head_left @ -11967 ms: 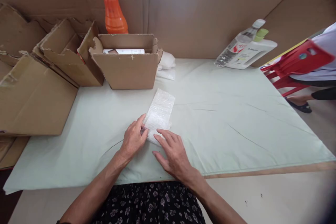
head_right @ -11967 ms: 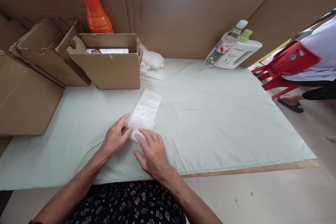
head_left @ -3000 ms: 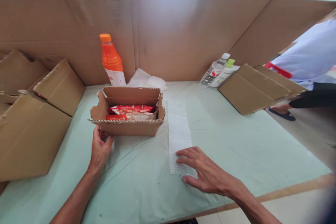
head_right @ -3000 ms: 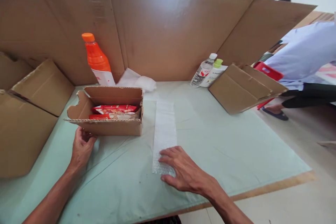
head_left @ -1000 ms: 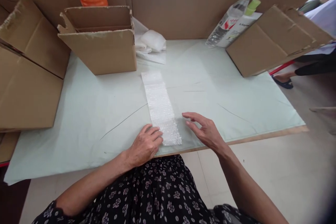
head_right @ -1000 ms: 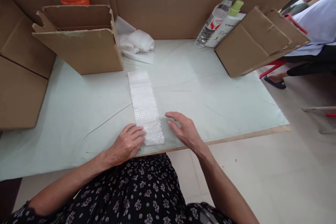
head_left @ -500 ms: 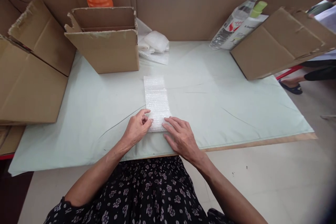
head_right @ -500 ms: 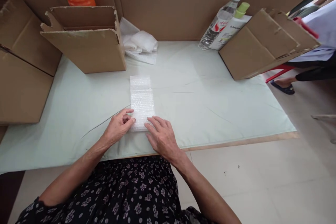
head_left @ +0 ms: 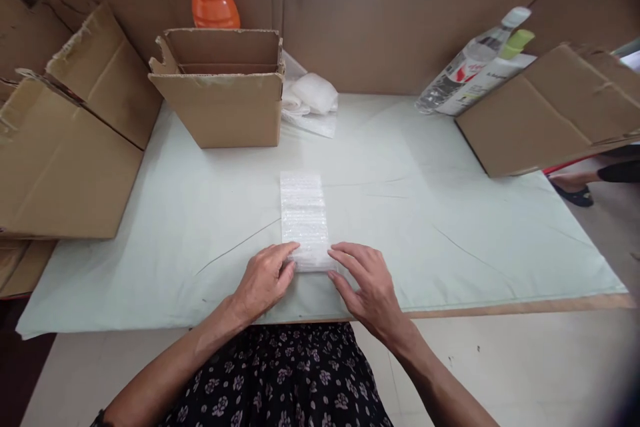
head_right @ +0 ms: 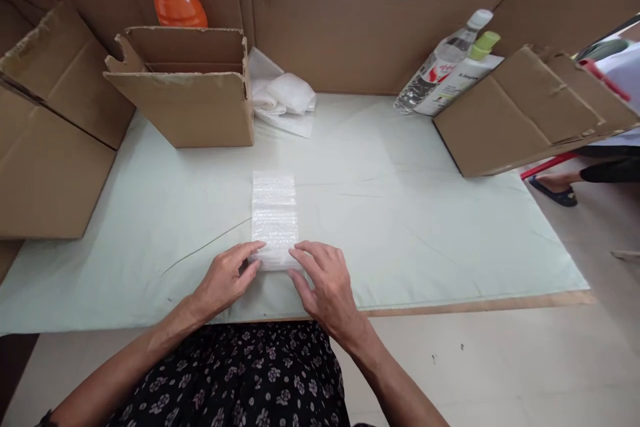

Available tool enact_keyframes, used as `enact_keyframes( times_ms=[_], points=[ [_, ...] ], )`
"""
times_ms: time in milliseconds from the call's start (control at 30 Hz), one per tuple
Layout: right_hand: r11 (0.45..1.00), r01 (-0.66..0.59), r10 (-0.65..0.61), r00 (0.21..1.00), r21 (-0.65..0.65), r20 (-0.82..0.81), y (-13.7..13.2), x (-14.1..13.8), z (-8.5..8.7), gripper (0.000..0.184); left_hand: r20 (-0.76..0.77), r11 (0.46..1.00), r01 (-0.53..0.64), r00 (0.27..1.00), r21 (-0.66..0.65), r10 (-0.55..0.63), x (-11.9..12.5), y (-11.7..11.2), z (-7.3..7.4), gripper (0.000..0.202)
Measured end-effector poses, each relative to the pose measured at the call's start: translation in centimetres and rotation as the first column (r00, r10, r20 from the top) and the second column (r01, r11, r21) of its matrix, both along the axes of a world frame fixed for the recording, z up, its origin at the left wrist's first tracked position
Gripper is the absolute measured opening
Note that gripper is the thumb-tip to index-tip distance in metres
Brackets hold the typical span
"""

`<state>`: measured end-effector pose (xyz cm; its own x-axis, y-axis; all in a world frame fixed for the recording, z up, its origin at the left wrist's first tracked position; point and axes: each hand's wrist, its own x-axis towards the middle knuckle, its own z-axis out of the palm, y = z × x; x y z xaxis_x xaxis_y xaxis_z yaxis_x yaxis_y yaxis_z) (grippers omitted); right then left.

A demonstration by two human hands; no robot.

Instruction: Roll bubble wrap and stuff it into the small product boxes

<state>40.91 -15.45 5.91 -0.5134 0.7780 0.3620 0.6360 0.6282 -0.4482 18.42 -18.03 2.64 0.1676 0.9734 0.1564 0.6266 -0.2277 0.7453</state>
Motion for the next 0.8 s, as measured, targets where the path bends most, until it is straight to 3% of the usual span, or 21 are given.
enact_keyframes(
  times_ms=[100,167,267,367,467,567,633,733,800],
  points=[
    [0.998,-0.038,0.034,0.996,0.044,0.085,-0.2,0.0,-0.8,0.024,-0.047,0.998,-0.054,0.997,-0.017,0.053,0.0,1.1,-0.2,0.032],
    [0.997,-0.075,0.07,0.984,0.022,0.162,0.2,-0.3,-1.7,0.025,-0.09,0.995,-0.077,0.993,0.056,0.081,0.0,1.3,-0.1,0.032],
    [0.998,-0.069,0.068,0.982,-0.003,0.179,0.9,-0.9,-2.6,0.024,-0.11,0.985,-0.002,0.994,0.173,0.021,-0.3,0.5,0.4,0.035],
    [0.983,-0.11,0.126,0.987,-0.145,0.105,1.1,-0.9,-2.2,0.023,-0.097,0.984,0.106,0.991,0.142,-0.093,-0.9,-1.0,1.1,0.037],
    [0.953,-0.137,0.154,0.987,-0.272,0.042,0.8,-0.5,-1.2,0.023,-0.064,0.996,0.068,0.996,0.06,-0.065,-1.2,-1.8,1.2,0.034],
    [0.994,-0.016,0.02,0.999,-0.104,0.036,0.4,-0.4,-0.9,0.024,-0.129,0.997,-0.013,0.991,0.081,0.024,-1.1,-1.2,0.7,0.032],
    [1.0,0.005,-0.006,0.998,0.014,0.068,0.2,-0.6,-1.1,0.024,-0.189,0.99,-0.053,0.979,0.128,0.076,-1.0,-0.4,0.4,0.029],
    [0.997,-0.07,0.062,0.983,0.041,0.172,0.2,-1.1,-1.7,0.025,-0.197,0.979,-0.061,0.975,0.193,0.099,-1.0,0.2,0.5,0.033],
    [0.997,-0.076,0.074,0.985,0.011,0.157,0.4,-1.3,-2.2,0.024,-0.168,0.976,0.011,0.985,0.219,0.026,-1.2,-0.1,0.8,0.042]
  ],
)
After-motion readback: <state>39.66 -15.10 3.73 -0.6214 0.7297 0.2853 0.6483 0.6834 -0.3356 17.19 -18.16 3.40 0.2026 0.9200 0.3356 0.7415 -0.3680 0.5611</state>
